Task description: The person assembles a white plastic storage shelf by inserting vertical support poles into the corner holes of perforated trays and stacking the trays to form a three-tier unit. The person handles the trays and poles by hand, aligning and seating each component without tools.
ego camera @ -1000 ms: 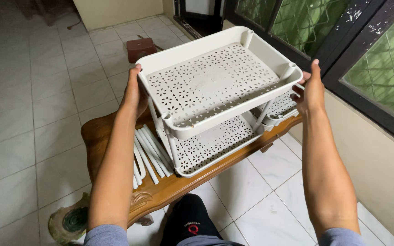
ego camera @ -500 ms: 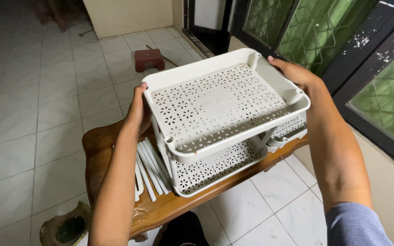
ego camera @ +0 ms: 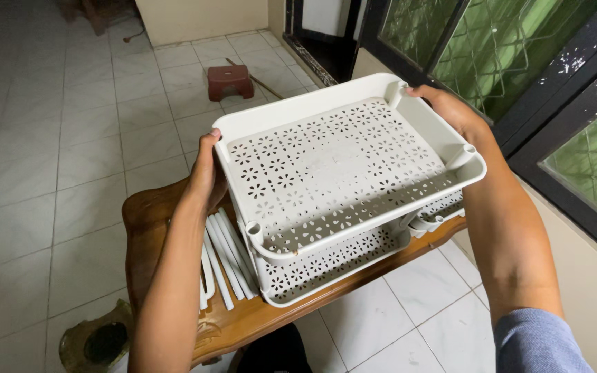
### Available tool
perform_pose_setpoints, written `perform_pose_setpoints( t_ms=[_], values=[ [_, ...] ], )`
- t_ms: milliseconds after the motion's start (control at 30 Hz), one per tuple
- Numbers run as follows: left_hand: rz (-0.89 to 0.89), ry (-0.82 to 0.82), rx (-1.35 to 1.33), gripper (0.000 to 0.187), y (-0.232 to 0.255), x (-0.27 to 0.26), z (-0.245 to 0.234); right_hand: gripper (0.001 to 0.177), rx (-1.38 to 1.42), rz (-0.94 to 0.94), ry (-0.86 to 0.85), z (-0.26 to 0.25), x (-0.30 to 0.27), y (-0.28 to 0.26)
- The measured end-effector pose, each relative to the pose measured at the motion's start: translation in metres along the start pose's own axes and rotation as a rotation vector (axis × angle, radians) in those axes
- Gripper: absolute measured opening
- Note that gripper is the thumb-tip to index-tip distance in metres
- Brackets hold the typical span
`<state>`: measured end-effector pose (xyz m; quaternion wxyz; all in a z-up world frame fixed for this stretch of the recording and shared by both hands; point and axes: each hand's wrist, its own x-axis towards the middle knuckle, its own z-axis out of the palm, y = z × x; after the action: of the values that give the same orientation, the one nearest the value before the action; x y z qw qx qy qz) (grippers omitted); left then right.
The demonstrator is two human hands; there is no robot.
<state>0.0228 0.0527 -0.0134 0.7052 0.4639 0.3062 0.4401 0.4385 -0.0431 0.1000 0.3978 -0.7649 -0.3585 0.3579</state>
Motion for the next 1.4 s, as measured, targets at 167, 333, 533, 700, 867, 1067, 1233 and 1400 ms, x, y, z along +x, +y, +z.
perform_pose_setpoints(
  t_ms=[167,333,533,700,867,1067,1233,1400],
  values=[
    [-0.016,0.018,0.023,0.094,0.0,0.002,0.0,0.067,0.106,0.003,0.013,0.004,-0.008,0.003],
    [-0.004,0.008,0.01,0.096,-0.003,0.0,-0.001,0.068,0.232,-0.032,-0.055,0.007,0.0,0.013],
    [0.007,-0.003,0.014,0.097,-0.002,0.0,0.0,0.069,0.321,-0.142,-0.099,0.006,0.013,0.025],
    [-0.013,0.01,0.053,0.1,0.0,-0.002,0.0,0.07,0.305,-0.158,-0.091,0.006,0.016,0.029],
    [-0.001,0.001,0.06,0.1,0.0,-0.002,0.0,0.07,0.246,-0.165,-0.078,0.008,0.009,0.024],
    [-0.002,0.018,0.051,0.096,-0.001,0.0,0.0,0.068,0.138,0.025,0.028,0.012,-0.005,0.014],
    [0.005,0.003,0.022,0.095,-0.001,-0.001,0.001,0.074,0.213,-0.124,-0.055,0.017,-0.013,0.013],
    [-0.011,0.035,0.036,0.094,0.0,-0.001,0.0,0.074,0.229,-0.064,-0.08,0.019,-0.014,0.015]
  ],
)
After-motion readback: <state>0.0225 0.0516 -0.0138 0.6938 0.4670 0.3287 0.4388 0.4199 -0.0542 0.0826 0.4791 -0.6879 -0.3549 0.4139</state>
